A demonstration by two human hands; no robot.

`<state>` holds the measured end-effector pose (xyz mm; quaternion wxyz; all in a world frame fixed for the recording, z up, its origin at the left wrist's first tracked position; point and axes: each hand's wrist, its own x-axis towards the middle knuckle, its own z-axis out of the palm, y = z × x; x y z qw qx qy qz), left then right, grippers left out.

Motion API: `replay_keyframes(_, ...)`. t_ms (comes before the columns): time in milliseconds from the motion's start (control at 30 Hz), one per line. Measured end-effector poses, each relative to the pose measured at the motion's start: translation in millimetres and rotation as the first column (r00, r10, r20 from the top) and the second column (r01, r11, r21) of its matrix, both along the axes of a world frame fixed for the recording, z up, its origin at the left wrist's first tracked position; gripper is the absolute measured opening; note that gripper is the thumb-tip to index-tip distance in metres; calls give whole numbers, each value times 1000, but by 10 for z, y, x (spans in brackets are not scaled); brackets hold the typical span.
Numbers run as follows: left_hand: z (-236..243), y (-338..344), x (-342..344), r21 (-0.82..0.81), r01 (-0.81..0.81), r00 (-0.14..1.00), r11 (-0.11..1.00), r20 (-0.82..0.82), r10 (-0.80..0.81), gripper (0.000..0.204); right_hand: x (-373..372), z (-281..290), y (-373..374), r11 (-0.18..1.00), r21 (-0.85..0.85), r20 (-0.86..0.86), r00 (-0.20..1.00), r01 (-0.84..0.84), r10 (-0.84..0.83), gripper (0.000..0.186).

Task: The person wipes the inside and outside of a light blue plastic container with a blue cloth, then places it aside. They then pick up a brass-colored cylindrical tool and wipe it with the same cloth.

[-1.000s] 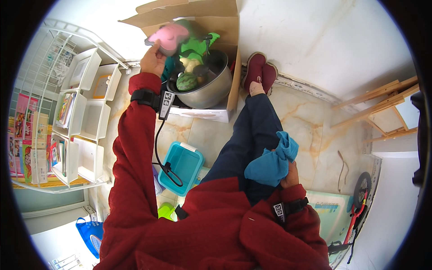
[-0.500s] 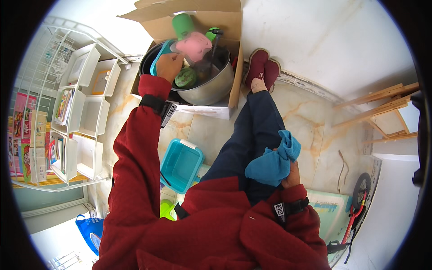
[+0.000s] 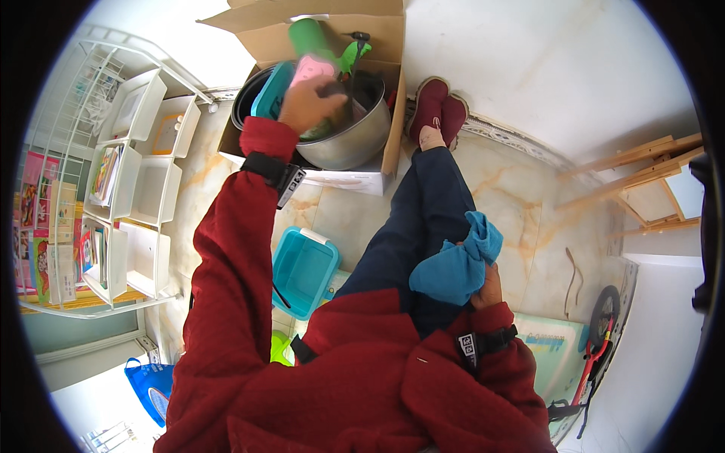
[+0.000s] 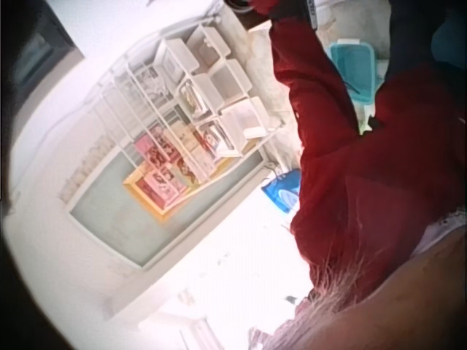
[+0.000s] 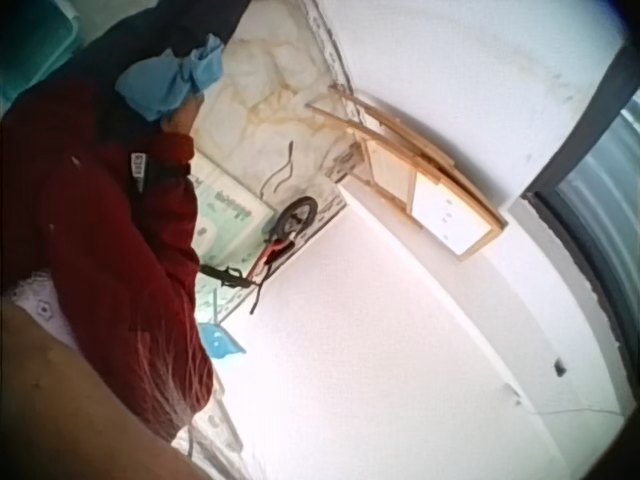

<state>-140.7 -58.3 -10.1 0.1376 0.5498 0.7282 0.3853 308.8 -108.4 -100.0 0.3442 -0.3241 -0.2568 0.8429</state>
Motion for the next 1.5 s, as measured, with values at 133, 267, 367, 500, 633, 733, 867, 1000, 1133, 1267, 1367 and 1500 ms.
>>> replay_keyframes(133, 252, -191, -210, 157, -190, 880, 969, 464, 97, 33, -3, 7, 15, 1000, 16, -19, 1000, -12, 12, 30)
replay_keyframes(267, 425, -305, -327, 146, -314, 843, 938, 497, 205, 40, -12, 10, 28, 1000, 2, -47, 999, -18, 18, 30)
replay_keyframes(367, 414, -369, -347, 185, -423, 719, 887, 664, 205, 34, -11, 4, 26, 1000, -16, -22, 1000, -10, 10, 30)
replay_keyframes(500, 360, -519, -408, 161, -514, 544, 843, 820, 175, 26, 0, -10, 15, 1000, 0, -25, 1000, -5, 5, 30)
replay_keyframes(633, 332, -675, -433, 172, -580, 363, 796, 930, 63, 25, 7, -35, 11, 1000, 6, -1, 1000, 1, -1, 31)
replay_keyframes(733, 396, -785, -366, 204, -559, 268, 803, 962, -58, 24, 20, -53, 26, 1000, -7, -20, 1000, 19, -19, 32)
replay_keyframes(867, 559, -903, -73, 228, -469, 159, 853, 972, -173, 27, 46, 50, 147, 997, 1, -87, 994, 72, -72, 35)
replay_keyframes(1000, 660, -869, 411, 275, -339, -11, 900, 955, -296, 36, 44, 453, 365, 968, 58, -99, 966, 245, -238, 38)
replay_keyframes(1133, 609, -737, 1003, 198, -193, -276, 961, 929, -247, 33, 10, 1079, 566, 912, 220, -286, 916, 347, -280, 46)
replay_keyframes(1267, 489, -609, 1687, 101, -12, -454, 995, 886, -96, 33, -40, 1521, 554, 802, 381, -357, 873, 461, -332, 48)
replay_keyframes(1367, 432, -532, 2194, 41, 78, -422, 996, 907, -5, 33, -9, 1650, 450, 683, 592, -294, 904, 428, -311, 52)
replay_keyframes(1500, 452, -593, 2723, -11, 365, -266, 931, 957, 115, 37, 132, 1648, 311, 709, 519, -205, 875, 477, -439, 45)
